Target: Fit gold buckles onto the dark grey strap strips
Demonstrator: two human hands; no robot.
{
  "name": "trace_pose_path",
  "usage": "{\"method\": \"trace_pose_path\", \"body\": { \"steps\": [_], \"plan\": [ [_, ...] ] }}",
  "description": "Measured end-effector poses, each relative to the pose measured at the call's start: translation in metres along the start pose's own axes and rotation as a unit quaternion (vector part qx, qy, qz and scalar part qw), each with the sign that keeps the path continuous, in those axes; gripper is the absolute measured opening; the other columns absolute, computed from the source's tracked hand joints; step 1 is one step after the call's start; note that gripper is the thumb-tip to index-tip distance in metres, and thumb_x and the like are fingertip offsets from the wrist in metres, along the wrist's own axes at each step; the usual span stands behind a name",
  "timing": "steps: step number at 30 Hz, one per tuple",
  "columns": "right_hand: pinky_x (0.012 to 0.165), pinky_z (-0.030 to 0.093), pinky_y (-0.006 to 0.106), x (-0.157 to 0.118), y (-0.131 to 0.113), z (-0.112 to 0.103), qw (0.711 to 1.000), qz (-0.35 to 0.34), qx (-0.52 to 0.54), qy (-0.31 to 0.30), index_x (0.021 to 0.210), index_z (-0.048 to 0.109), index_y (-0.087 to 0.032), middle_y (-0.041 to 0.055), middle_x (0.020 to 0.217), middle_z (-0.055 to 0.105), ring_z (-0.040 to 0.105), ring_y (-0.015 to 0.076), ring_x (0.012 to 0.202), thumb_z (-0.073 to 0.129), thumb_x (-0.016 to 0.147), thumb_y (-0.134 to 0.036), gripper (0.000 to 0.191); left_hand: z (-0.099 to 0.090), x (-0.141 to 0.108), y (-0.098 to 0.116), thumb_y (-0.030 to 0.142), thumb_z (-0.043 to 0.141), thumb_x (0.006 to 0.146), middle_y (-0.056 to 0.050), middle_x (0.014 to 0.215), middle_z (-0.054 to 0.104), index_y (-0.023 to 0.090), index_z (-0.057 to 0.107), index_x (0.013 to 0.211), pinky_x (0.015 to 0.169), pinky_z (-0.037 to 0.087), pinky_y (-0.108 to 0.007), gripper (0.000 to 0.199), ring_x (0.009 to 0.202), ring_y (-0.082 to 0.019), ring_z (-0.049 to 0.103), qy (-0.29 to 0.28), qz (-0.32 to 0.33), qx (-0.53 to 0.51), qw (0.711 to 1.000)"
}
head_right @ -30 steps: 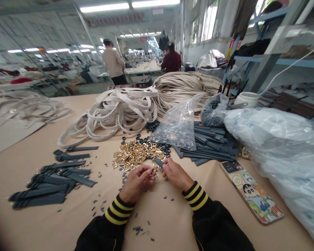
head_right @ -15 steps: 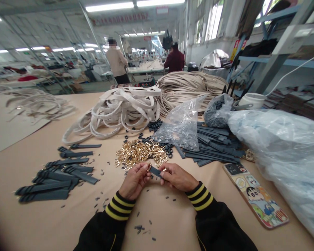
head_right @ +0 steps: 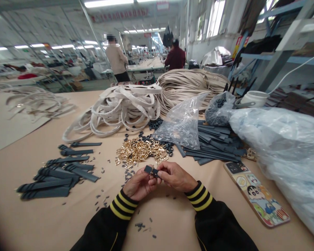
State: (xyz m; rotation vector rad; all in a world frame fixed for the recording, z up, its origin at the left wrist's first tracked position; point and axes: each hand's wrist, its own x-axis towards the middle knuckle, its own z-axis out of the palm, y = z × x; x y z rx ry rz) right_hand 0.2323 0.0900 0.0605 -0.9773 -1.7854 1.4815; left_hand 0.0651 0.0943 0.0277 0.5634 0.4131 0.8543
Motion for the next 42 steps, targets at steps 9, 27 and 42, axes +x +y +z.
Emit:
{"method": "trace_pose_path", "body": {
  "steps": [9,27,42],
  "plan": [
    [0.063,0.044,0.025,0.005,0.005,0.010,0.998,-0.041,-0.021,0.049,0.094,0.042,-0.018,-0.0003,0.070,0.061,0.058,0.0119,0.063,0.046,0.081,-0.023,0.014,-0.003,0.004,-0.009,0.031,0.067,0.064,-0.002,0.058,0.056,0.010,0.053,0.068,0.045,0.042,-0.017,0.026,0.042,-0.004,0.047,0.066,-0.024,0.087,0.994],
    [0.048,0.039,0.020,0.007,0.016,0.002,0.985,-0.002,-0.148,0.090,0.080,0.047,-0.018,-0.0017,0.067,0.054,0.048,0.0099,0.054,0.050,0.079,-0.033,0.015,-0.004,0.004,-0.009,0.036,0.056,0.073,-0.001,0.064,0.055,0.013,0.052,0.071,0.059,0.044,-0.022,0.023,0.060,-0.010,0.051,0.085,0.118,0.313,0.938],
    [0.049,0.043,0.021,0.004,0.011,0.000,0.998,0.050,-0.020,0.019,0.089,0.038,-0.019,-0.0004,0.075,0.059,0.053,0.0089,0.053,0.053,0.078,-0.028,0.021,-0.009,0.007,-0.017,0.040,0.049,0.076,0.000,0.061,0.055,0.013,0.047,0.073,0.052,0.039,-0.021,0.027,0.052,-0.008,0.048,0.129,0.149,0.348,0.917]
  ]
}}
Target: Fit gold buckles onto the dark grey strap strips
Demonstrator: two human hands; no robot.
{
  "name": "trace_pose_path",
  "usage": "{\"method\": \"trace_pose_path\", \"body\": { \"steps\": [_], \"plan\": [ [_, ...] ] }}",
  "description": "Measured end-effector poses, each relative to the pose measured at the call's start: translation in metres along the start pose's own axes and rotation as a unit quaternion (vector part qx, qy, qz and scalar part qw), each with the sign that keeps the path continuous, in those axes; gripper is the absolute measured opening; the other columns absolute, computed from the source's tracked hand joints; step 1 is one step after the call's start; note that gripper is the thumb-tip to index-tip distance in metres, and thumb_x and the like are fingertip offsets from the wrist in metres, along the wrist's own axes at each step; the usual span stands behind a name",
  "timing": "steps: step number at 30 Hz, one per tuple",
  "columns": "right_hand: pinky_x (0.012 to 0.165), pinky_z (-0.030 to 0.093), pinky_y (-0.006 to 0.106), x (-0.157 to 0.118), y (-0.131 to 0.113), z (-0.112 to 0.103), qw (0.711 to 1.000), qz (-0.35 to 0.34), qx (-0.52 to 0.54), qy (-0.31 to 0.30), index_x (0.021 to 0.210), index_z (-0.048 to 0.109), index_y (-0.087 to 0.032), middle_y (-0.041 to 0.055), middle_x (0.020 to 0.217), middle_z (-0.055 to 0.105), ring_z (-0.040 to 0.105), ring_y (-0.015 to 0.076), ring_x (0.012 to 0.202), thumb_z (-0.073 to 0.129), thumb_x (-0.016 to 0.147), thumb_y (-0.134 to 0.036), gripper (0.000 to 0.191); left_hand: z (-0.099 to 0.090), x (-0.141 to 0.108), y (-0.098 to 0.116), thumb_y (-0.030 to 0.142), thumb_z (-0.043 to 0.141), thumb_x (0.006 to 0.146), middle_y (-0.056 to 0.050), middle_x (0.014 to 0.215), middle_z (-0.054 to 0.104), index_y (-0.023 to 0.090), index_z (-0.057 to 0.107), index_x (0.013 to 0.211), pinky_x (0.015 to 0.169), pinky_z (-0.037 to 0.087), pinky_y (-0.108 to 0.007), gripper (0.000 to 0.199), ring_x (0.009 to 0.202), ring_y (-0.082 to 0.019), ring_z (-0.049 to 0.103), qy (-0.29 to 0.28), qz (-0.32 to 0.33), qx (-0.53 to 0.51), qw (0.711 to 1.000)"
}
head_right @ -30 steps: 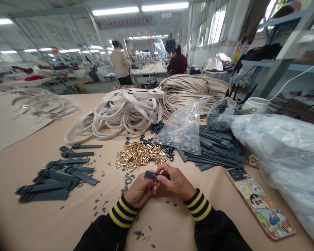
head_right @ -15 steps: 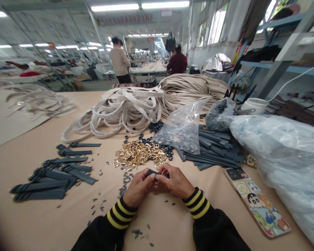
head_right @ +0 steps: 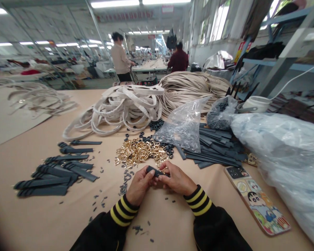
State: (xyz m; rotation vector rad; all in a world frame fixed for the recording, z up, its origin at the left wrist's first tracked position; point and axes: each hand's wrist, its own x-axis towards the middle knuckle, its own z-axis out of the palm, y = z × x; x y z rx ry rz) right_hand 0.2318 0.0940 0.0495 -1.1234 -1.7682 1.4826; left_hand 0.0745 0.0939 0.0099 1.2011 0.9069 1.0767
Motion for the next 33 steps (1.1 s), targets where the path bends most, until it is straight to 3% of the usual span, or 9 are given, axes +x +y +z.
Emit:
{"method": "trace_pose_path", "body": {
  "steps": [9,19,29,33],
  "plan": [
    [0.042,0.039,0.018,-0.001,0.009,-0.002,0.999,0.031,0.001,0.009,0.087,0.038,-0.019,-0.0028,0.066,0.057,0.054,0.0096,0.047,0.056,0.074,-0.028,0.023,0.001,0.001,0.002,0.034,0.055,0.072,0.002,0.063,0.053,0.014,0.050,0.073,0.058,0.038,-0.022,0.020,0.059,-0.010,0.047,-0.008,0.037,0.132,0.991],
    [0.054,0.043,0.023,-0.001,0.003,0.000,0.999,0.015,0.052,-0.001,0.087,0.040,-0.018,0.0020,0.070,0.062,0.058,0.0126,0.061,0.052,0.078,-0.031,0.021,-0.002,0.002,0.003,0.036,0.058,0.070,0.000,0.063,0.057,0.013,0.050,0.074,0.056,0.041,-0.022,0.025,0.057,-0.010,0.051,-0.020,-0.011,-0.006,1.000],
    [0.049,0.041,0.022,-0.001,-0.003,0.005,0.997,0.038,0.066,0.007,0.084,0.036,-0.019,-0.0001,0.069,0.059,0.055,0.0107,0.057,0.051,0.078,-0.026,0.018,-0.001,0.002,0.004,0.034,0.055,0.073,0.000,0.062,0.056,0.014,0.047,0.073,0.055,0.039,-0.023,0.022,0.056,-0.011,0.051,-0.011,0.009,0.018,1.000],
    [0.047,0.040,0.021,0.000,-0.001,0.005,0.998,0.016,0.056,0.009,0.084,0.035,-0.019,-0.0005,0.069,0.059,0.055,0.0100,0.053,0.051,0.078,-0.027,0.019,-0.003,0.002,0.005,0.034,0.052,0.075,-0.001,0.063,0.056,0.014,0.047,0.074,0.056,0.040,-0.024,0.021,0.057,-0.011,0.050,-0.013,0.023,0.051,0.998]
  ]
}}
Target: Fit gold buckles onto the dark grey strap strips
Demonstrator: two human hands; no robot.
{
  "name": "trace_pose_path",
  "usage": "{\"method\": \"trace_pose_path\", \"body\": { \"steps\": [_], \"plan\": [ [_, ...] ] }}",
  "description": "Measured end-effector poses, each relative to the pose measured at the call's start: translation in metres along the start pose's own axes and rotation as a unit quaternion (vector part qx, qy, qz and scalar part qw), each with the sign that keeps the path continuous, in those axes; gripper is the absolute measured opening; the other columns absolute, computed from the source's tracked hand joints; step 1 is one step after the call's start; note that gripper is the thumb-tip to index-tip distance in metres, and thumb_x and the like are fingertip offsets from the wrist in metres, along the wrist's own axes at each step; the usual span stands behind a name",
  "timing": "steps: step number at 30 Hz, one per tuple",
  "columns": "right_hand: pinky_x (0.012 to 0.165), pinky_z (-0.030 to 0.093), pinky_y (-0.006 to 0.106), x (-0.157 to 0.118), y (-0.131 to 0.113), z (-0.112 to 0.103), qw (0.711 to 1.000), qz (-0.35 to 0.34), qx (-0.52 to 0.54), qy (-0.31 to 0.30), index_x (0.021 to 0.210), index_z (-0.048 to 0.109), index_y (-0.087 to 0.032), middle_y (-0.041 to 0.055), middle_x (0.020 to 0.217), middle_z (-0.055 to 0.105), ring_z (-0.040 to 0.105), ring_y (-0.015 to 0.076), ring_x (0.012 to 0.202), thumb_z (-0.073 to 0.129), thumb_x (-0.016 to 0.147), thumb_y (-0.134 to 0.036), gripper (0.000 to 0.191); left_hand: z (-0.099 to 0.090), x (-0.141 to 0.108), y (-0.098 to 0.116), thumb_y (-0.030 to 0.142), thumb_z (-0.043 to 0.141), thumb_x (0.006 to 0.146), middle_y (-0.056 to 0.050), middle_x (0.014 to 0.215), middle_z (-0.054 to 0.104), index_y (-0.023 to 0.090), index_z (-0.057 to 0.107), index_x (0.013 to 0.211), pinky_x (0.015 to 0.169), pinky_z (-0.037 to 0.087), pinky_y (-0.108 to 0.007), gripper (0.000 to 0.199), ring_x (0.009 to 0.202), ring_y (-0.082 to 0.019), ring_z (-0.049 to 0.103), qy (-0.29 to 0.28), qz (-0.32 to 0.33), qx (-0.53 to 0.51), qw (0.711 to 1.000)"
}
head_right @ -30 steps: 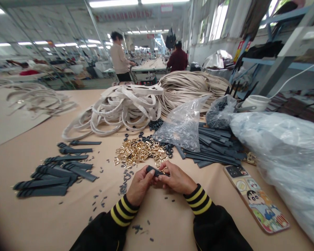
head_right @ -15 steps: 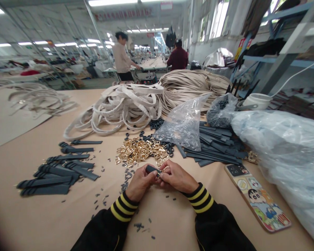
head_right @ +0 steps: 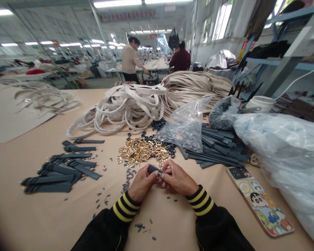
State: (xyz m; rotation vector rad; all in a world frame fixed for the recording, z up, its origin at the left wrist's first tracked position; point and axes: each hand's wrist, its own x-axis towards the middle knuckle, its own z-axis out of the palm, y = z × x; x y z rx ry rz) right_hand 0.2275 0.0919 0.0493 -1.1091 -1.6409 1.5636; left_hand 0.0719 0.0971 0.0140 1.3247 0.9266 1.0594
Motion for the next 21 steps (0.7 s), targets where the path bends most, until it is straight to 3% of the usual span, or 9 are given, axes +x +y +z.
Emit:
{"method": "trace_pose_path", "body": {
  "steps": [3,7,9,11,14,17,21],
  "plan": [
    [0.045,0.039,0.019,0.001,0.003,0.001,0.999,-0.017,-0.022,0.018,0.082,0.035,-0.019,-0.0015,0.067,0.058,0.052,0.0081,0.048,0.050,0.078,-0.028,0.018,0.001,-0.001,-0.001,0.034,0.049,0.077,-0.001,0.066,0.055,0.014,0.048,0.077,0.060,0.041,-0.025,0.019,0.061,-0.012,0.050,0.016,0.029,0.067,0.997],
    [0.041,0.037,0.018,0.002,0.005,-0.001,0.996,-0.023,-0.054,0.062,0.082,0.035,-0.020,-0.0040,0.061,0.055,0.047,0.0072,0.043,0.050,0.078,-0.029,0.017,0.005,-0.006,0.001,0.035,0.045,0.080,-0.006,0.085,0.056,0.015,0.049,0.094,0.071,0.044,-0.029,0.025,0.075,-0.015,0.054,0.013,0.059,0.104,0.993],
    [0.039,0.035,0.017,0.002,0.004,-0.003,0.994,-0.017,-0.068,0.079,0.081,0.036,-0.020,-0.0055,0.056,0.052,0.045,0.0073,0.042,0.050,0.078,-0.030,0.018,0.006,-0.008,0.005,0.040,0.043,0.080,-0.008,0.092,0.056,0.015,0.048,0.103,0.072,0.044,-0.030,0.034,0.078,-0.016,0.054,-0.010,0.031,0.062,0.998],
    [0.040,0.036,0.017,0.002,0.002,-0.005,0.994,-0.020,-0.068,0.079,0.081,0.036,-0.020,-0.0052,0.056,0.053,0.047,0.0080,0.043,0.050,0.078,-0.030,0.018,0.004,-0.008,0.010,0.045,0.038,0.081,-0.010,0.092,0.057,0.013,0.048,0.107,0.074,0.045,-0.033,0.042,0.079,-0.017,0.056,-0.049,-0.012,-0.045,0.998],
    [0.043,0.038,0.019,0.000,-0.001,-0.005,0.997,-0.037,-0.044,0.045,0.082,0.036,-0.019,-0.0028,0.062,0.057,0.050,0.0085,0.047,0.051,0.078,-0.028,0.018,0.001,-0.007,0.013,0.047,0.039,0.081,-0.009,0.084,0.059,0.010,0.054,0.093,0.076,0.044,-0.034,0.041,0.078,-0.017,0.057,-0.094,-0.052,-0.199,0.974],
    [0.044,0.037,0.018,-0.002,-0.002,-0.002,0.998,-0.050,-0.036,0.026,0.082,0.037,-0.019,-0.0037,0.061,0.055,0.049,0.0084,0.049,0.052,0.076,-0.023,0.017,-0.002,-0.005,0.006,0.040,0.055,0.075,-0.005,0.083,0.058,0.015,0.052,0.086,0.070,0.043,-0.028,0.028,0.074,-0.014,0.056,-0.111,-0.071,-0.208,0.969],
    [0.044,0.036,0.018,-0.002,-0.002,0.001,0.999,-0.048,-0.017,0.004,0.080,0.040,-0.018,-0.0016,0.067,0.057,0.050,0.0095,0.052,0.054,0.073,-0.019,0.016,-0.005,-0.002,-0.010,0.044,0.063,0.066,-0.002,0.077,0.055,0.017,0.050,0.086,0.058,0.036,-0.021,0.036,0.064,-0.010,0.052,-0.149,-0.078,-0.204,0.964]
  ]
}}
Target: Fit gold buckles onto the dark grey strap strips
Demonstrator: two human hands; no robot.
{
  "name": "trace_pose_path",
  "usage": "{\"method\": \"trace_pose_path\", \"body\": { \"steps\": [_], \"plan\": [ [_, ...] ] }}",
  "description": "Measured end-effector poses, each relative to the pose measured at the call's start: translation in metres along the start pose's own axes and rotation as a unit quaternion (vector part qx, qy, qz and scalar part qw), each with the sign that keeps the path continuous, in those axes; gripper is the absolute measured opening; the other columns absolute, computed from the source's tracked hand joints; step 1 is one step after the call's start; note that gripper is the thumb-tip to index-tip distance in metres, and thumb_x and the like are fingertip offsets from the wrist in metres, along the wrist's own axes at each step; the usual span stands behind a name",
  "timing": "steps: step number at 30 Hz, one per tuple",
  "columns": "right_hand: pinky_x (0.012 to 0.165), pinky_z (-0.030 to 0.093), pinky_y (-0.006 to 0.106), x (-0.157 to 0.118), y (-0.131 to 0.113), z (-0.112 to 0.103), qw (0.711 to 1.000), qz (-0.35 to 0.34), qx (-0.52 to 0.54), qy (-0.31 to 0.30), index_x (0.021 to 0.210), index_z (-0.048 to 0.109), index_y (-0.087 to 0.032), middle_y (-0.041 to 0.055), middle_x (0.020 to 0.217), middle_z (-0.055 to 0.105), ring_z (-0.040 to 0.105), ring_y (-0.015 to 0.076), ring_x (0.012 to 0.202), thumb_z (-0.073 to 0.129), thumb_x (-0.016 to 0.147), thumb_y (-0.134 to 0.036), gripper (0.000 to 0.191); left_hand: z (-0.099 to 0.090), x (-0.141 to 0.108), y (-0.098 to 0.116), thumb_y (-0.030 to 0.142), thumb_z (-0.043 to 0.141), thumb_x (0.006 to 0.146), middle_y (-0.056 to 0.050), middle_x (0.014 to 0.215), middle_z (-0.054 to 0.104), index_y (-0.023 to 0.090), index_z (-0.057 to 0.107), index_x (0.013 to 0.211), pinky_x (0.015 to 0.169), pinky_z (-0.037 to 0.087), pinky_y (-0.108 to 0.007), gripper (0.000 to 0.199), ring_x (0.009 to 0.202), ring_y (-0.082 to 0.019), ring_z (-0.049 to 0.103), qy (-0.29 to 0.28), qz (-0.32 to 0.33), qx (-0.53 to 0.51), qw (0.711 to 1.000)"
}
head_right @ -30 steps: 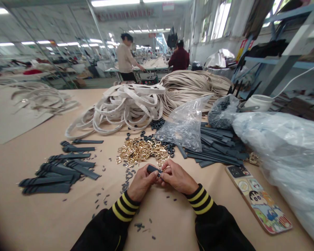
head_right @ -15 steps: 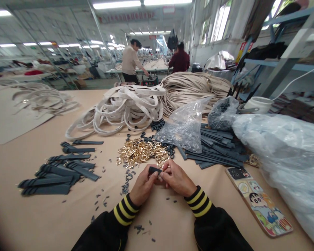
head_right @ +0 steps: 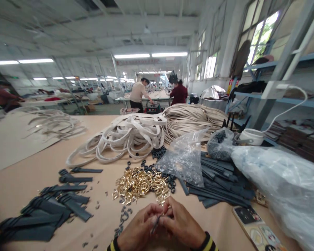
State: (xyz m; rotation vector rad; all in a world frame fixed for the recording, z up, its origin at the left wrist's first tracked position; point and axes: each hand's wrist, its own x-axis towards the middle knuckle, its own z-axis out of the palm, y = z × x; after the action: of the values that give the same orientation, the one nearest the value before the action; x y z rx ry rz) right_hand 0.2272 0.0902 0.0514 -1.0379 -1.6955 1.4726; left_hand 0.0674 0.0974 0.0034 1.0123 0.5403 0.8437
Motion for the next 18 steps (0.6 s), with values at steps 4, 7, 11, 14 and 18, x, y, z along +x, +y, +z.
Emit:
{"method": "trace_pose_path", "body": {
  "steps": [4,7,11,14,18],
  "plan": [
    [0.051,0.036,0.019,0.002,-0.001,0.000,0.999,0.000,-0.006,-0.039,0.073,0.043,-0.017,-0.0008,0.069,0.056,0.052,0.0123,0.062,0.060,0.066,-0.021,0.019,-0.006,0.000,-0.001,0.046,0.068,0.059,0.000,0.065,0.048,0.013,0.049,0.071,0.052,0.028,-0.019,0.041,0.056,-0.006,0.042,-0.075,-0.005,-0.015,0.997],
    [0.054,0.035,0.020,0.002,0.001,-0.003,0.996,0.000,-0.068,-0.055,0.067,0.047,-0.016,-0.0012,0.067,0.054,0.051,0.0127,0.064,0.059,0.067,-0.027,0.016,-0.006,-0.001,0.001,0.047,0.069,0.058,-0.002,0.068,0.050,0.012,0.049,0.068,0.055,0.028,-0.020,0.041,0.060,-0.008,0.043,-0.086,0.034,-0.008,0.996],
    [0.052,0.034,0.020,0.001,0.004,-0.007,0.986,-0.006,-0.146,-0.081,0.066,0.053,-0.015,-0.0012,0.063,0.052,0.048,0.0119,0.061,0.051,0.074,-0.028,0.015,-0.010,0.007,-0.011,0.047,0.069,0.058,-0.002,0.063,0.053,0.013,0.048,0.067,0.055,0.030,-0.022,0.041,0.058,-0.009,0.046,-0.009,0.057,-0.002,0.998],
    [0.047,0.033,0.019,-0.003,0.004,-0.008,0.986,0.025,-0.139,-0.092,0.077,0.056,-0.016,-0.0009,0.064,0.052,0.047,0.0099,0.053,0.044,0.079,-0.030,0.019,-0.010,0.011,-0.019,0.049,0.067,0.059,-0.001,0.058,0.054,0.014,0.044,0.064,0.052,0.030,-0.022,0.041,0.052,-0.010,0.047,0.023,0.052,0.002,0.998],
    [0.047,0.034,0.019,-0.011,-0.008,-0.012,0.986,0.017,-0.102,-0.130,0.089,0.055,-0.015,-0.0005,0.071,0.052,0.044,0.0084,0.053,0.048,0.078,-0.034,0.023,0.004,0.004,-0.009,0.047,0.063,0.064,0.000,0.056,0.054,0.015,0.041,0.065,0.049,0.032,-0.021,0.039,0.049,-0.009,0.047,0.076,0.038,-0.002,0.996]
  ]
}}
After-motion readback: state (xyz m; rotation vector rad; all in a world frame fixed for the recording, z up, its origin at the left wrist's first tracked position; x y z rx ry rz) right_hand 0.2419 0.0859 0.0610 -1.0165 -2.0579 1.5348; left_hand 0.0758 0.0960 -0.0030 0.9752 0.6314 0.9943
